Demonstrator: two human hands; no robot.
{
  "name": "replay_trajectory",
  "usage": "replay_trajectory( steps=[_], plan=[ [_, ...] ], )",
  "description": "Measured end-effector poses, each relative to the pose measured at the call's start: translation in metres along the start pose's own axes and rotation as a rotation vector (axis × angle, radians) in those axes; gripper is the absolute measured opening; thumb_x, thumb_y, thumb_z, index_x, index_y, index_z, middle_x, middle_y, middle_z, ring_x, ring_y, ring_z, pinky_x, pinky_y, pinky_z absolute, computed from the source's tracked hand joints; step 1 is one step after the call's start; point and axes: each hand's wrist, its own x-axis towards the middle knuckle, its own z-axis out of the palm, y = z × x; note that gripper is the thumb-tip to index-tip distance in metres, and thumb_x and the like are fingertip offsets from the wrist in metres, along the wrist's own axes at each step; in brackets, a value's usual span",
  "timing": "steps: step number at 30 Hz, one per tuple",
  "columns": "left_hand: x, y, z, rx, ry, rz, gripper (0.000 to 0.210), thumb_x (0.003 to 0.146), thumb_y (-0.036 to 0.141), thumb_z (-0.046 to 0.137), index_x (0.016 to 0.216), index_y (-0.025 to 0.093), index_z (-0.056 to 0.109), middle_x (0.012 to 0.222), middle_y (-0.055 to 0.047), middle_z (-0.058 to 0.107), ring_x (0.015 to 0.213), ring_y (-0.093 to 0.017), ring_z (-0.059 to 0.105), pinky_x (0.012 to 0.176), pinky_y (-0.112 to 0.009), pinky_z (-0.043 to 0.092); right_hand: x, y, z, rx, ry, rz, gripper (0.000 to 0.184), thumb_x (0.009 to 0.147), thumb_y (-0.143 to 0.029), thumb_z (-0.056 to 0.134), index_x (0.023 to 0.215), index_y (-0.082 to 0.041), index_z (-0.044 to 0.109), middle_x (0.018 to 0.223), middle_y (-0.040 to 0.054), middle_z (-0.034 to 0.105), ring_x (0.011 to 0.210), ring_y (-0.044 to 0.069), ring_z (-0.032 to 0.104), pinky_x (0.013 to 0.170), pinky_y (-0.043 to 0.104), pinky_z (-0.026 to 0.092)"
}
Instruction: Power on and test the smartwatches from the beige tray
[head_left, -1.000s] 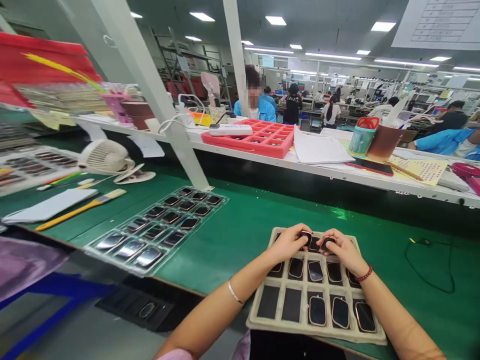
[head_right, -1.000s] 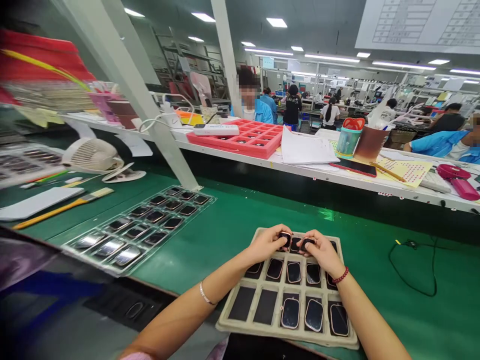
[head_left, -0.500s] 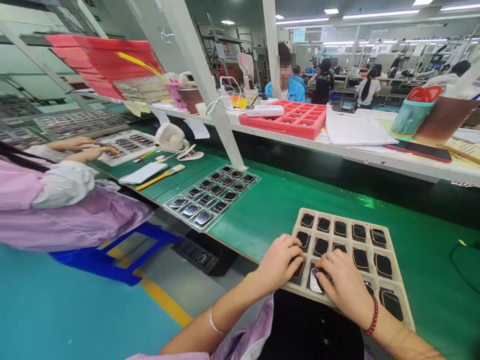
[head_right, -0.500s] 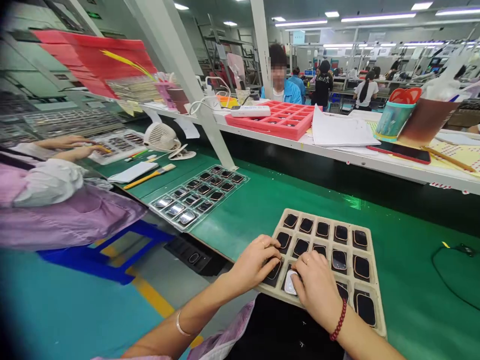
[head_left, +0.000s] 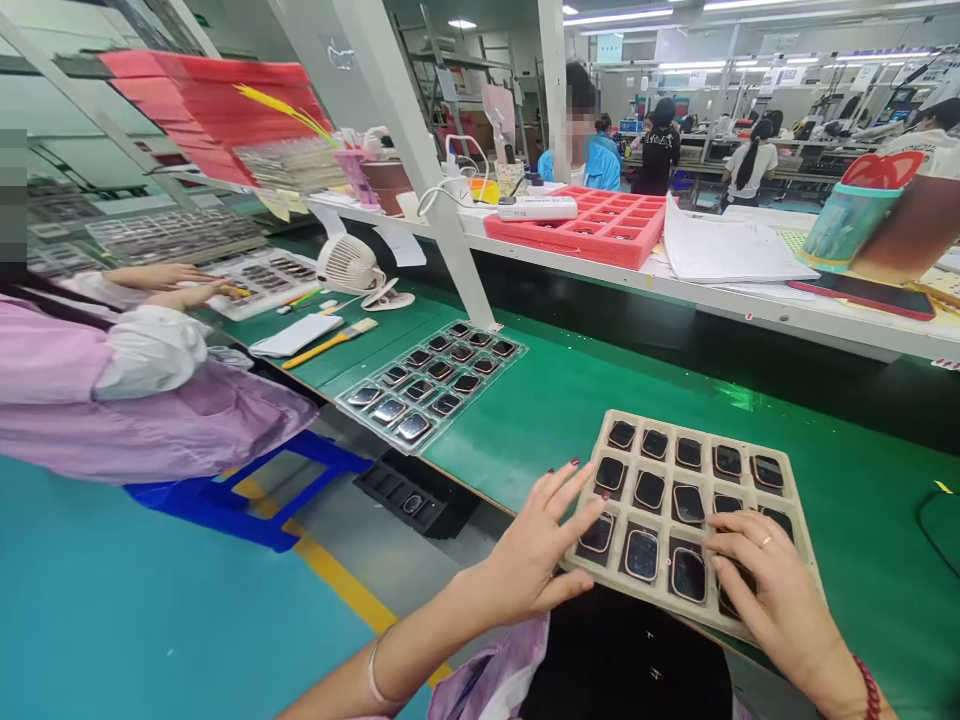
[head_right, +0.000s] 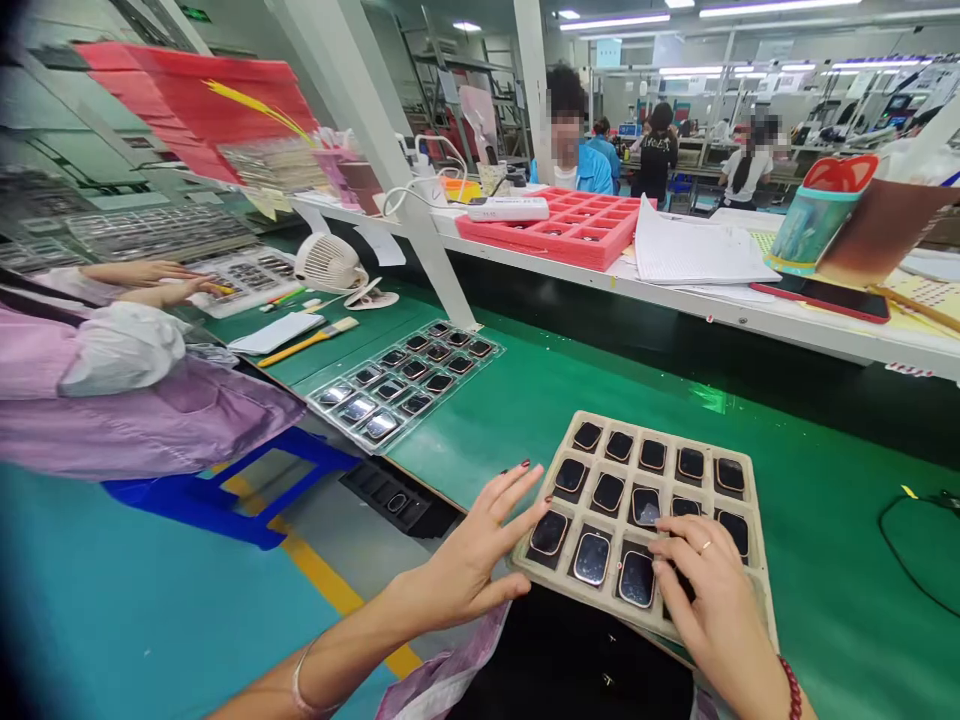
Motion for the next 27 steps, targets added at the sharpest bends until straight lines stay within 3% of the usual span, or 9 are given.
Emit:
replay_trajectory(
  steps=[4, 8, 10, 13, 15, 17, 19, 22, 27],
  plan=[
    [0.034, 0.021, 0.001, -0.014, -0.031, 0.021, 0.046, 0.079, 0.020, 0.053, 0.125, 0.026, 0.049, 0.141, -0.010, 0.036, 0.133, -0.032, 0.022, 0.105, -0.056, 0.015, -0.006, 0.013, -0.016, -0.105, -0.079, 0.059, 0.010, 0.082, -0.027, 0.053, 0.080, -0.025, 0.062, 0.113, 0.0062, 0.058, 0.109, 0.029, 0.048, 0.089, 0.047, 0.040],
    [0.075, 0.051, 0.022, -0.088, -0.171, 0.170, 0.027, 0.076, 0.021, 0.058, 0.102, 0.023, 0.062, 0.135, -0.011, 0.044, 0.130, -0.032, 0.028, 0.106, -0.054, 0.013, -0.013, 0.010, -0.020, -0.222, -0.130, 0.092, 0.010, 0.074, -0.027, 0.061, 0.083, -0.023, 0.062, 0.125, 0.0089, 0.051, 0.118, 0.035, 0.039, 0.096, 0.058, 0.031],
    [0.088, 0.061, 0.036, -0.138, -0.168, 0.186, 0.026, 0.070, 0.024, 0.064, 0.096, 0.019, 0.063, 0.132, -0.014, 0.047, 0.128, -0.035, 0.030, 0.105, -0.055, 0.012, -0.016, 0.005, -0.021, -0.187, -0.139, 0.125, 0.014, 0.071, -0.023, 0.062, 0.085, -0.022, 0.060, 0.131, 0.0094, 0.047, 0.123, 0.035, 0.034, 0.098, 0.059, 0.029],
    [0.092, 0.064, 0.047, -0.235, -0.151, 0.203, 0.027, 0.067, 0.021, 0.066, 0.094, 0.018, 0.060, 0.131, -0.015, 0.047, 0.126, -0.034, 0.034, 0.105, -0.053, 0.016, -0.019, -0.002, -0.026, 0.051, -0.148, 0.153, 0.012, 0.070, -0.014, 0.059, 0.078, -0.022, 0.054, 0.128, 0.0088, 0.049, 0.125, 0.031, 0.033, 0.099, 0.052, 0.033],
    [0.087, 0.063, 0.044, -0.311, -0.200, 0.261, 0.022, 0.069, 0.015, 0.060, 0.091, 0.020, 0.059, 0.128, -0.011, 0.050, 0.122, -0.030, 0.040, 0.101, -0.044, 0.027, -0.014, 0.000, -0.030, 0.300, -0.154, 0.196, 0.013, 0.071, -0.010, 0.054, 0.076, -0.022, 0.049, 0.118, 0.0093, 0.057, 0.118, 0.028, 0.044, 0.095, 0.046, 0.039],
    [0.086, 0.062, 0.037, -0.400, -0.273, 0.267, 0.019, 0.074, 0.013, 0.053, 0.089, 0.022, 0.058, 0.109, -0.007, 0.061, 0.103, -0.022, 0.054, 0.089, -0.033, 0.039, -0.001, 0.009, -0.032, 0.586, -0.135, 0.295, 0.013, 0.075, -0.011, 0.052, 0.076, -0.022, 0.045, 0.101, 0.0084, 0.064, 0.097, 0.023, 0.059, 0.082, 0.039, 0.048],
    [0.093, 0.060, 0.029, -0.499, -0.313, 0.185, 0.017, 0.077, 0.014, 0.049, 0.088, 0.023, 0.058, 0.087, -0.003, 0.065, 0.081, -0.016, 0.059, 0.074, -0.026, 0.043, 0.021, 0.025, -0.030, 0.831, -0.071, 0.404, 0.013, 0.077, -0.017, 0.054, 0.077, -0.022, 0.042, 0.085, 0.0051, 0.067, 0.073, 0.018, 0.064, 0.063, 0.030, 0.052],
    [0.125, 0.052, 0.025, -0.719, -0.239, -0.015, 0.012, 0.074, 0.015, 0.053, 0.084, 0.019, 0.058, 0.074, 0.000, 0.060, 0.067, -0.012, 0.056, 0.061, -0.021, 0.041, 0.060, 0.048, -0.019, 1.007, 0.043, 0.476, 0.016, 0.075, -0.026, 0.061, 0.082, -0.019, 0.049, 0.078, 0.0024, 0.066, 0.051, 0.010, 0.056, 0.043, 0.019, 0.044],
    [0.186, 0.016, 0.038, -1.254, -0.054, -0.401, 0.028, 0.073, 0.027, 0.058, 0.099, 0.015, 0.055, 0.064, 0.002, 0.055, 0.042, -0.004, 0.044, 0.042, -0.017, 0.029, 0.097, 0.066, 0.000, 1.364, 0.178, 0.556, 0.036, 0.072, -0.032, 0.067, 0.104, -0.019, 0.057, 0.081, 0.0034, 0.066, 0.054, 0.010, 0.055, 0.045, 0.020, 0.046]
  ],
)
